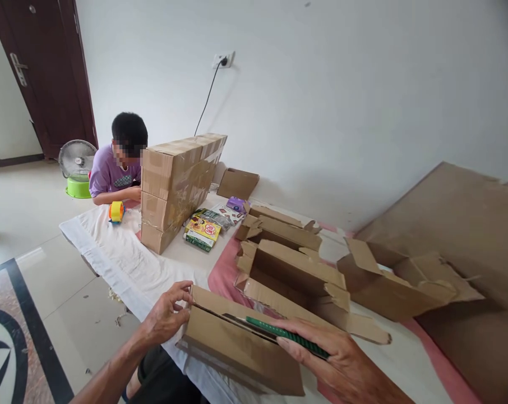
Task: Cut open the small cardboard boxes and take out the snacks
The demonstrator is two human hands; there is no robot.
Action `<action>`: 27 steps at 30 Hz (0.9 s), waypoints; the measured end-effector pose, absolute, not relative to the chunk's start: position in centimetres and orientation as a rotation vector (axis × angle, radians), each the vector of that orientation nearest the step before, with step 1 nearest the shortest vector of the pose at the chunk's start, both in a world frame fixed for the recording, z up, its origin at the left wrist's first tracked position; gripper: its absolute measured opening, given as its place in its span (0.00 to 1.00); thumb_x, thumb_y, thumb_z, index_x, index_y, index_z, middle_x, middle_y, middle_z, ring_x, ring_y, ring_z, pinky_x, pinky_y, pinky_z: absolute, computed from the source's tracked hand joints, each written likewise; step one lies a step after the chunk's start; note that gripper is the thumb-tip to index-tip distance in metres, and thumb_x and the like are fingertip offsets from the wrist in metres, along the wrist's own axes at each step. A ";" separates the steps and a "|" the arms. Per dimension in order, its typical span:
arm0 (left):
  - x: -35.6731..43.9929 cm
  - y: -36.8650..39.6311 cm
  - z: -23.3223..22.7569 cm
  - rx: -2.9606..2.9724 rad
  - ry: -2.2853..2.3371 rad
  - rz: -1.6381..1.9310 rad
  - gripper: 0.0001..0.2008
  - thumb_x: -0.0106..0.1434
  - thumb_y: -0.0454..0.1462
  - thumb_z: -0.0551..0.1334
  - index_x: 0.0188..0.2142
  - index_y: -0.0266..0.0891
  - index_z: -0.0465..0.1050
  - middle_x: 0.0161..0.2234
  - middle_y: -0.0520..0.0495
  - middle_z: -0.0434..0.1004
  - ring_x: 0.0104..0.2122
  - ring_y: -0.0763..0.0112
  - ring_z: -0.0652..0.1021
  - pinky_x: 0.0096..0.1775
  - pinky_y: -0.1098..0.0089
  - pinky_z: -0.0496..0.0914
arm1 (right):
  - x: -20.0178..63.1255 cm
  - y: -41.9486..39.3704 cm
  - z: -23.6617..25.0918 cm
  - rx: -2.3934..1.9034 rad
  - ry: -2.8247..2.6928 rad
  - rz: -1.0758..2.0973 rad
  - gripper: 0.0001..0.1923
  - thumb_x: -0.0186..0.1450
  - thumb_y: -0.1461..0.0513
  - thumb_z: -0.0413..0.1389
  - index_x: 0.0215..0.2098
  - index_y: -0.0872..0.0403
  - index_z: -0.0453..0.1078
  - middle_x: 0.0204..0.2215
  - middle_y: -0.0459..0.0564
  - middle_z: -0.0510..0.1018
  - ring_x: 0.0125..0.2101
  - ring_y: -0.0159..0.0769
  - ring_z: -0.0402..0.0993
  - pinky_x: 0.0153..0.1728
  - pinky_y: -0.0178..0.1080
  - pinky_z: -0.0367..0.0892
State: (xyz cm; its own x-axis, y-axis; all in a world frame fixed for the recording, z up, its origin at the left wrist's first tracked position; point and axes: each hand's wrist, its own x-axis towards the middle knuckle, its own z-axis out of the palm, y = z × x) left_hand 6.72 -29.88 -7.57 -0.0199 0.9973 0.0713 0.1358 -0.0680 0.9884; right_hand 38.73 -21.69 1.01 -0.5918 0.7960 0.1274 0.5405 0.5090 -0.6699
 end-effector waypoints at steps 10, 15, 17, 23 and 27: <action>6.2 -29.9 -7.3 1.400 1.315 1.163 0.08 0.63 0.39 0.70 0.42 0.44 0.80 0.70 0.38 0.68 0.67 0.48 0.71 0.56 0.56 0.73 | 38.0 -23.2 4.5 -1.193 -2.344 0.901 0.18 0.73 0.51 0.56 0.52 0.46 0.84 0.50 0.50 0.88 0.50 0.50 0.85 0.54 0.50 0.80; 6.2 -29.7 -6.6 1.409 1.252 1.151 0.08 0.65 0.41 0.70 0.42 0.44 0.81 0.70 0.39 0.67 0.70 0.49 0.69 0.59 0.54 0.73 | 37.9 -23.5 5.0 -1.160 -2.375 0.934 0.18 0.74 0.55 0.55 0.57 0.44 0.82 0.53 0.49 0.86 0.53 0.48 0.83 0.55 0.48 0.78; 6.2 -29.9 -6.5 1.424 1.244 1.151 0.08 0.65 0.42 0.70 0.44 0.45 0.81 0.71 0.39 0.67 0.69 0.49 0.70 0.60 0.53 0.73 | 38.0 -23.6 5.1 -1.150 -2.400 0.943 0.19 0.75 0.55 0.54 0.58 0.43 0.81 0.54 0.48 0.86 0.54 0.48 0.82 0.56 0.49 0.77; 6.1 -30.4 -6.6 1.483 1.265 1.158 0.10 0.67 0.45 0.70 0.46 0.46 0.83 0.71 0.39 0.67 0.69 0.46 0.70 0.59 0.53 0.75 | 38.0 -23.5 5.4 -1.158 -2.432 0.946 0.19 0.74 0.55 0.54 0.58 0.43 0.82 0.53 0.49 0.86 0.54 0.48 0.82 0.57 0.51 0.76; 6.1 -30.4 -6.7 1.491 1.274 1.160 0.11 0.68 0.47 0.69 0.45 0.46 0.83 0.71 0.39 0.67 0.69 0.46 0.70 0.59 0.53 0.75 | 38.1 -23.4 5.7 -1.161 -2.466 0.899 0.18 0.73 0.55 0.55 0.55 0.44 0.83 0.49 0.49 0.88 0.51 0.47 0.83 0.52 0.48 0.78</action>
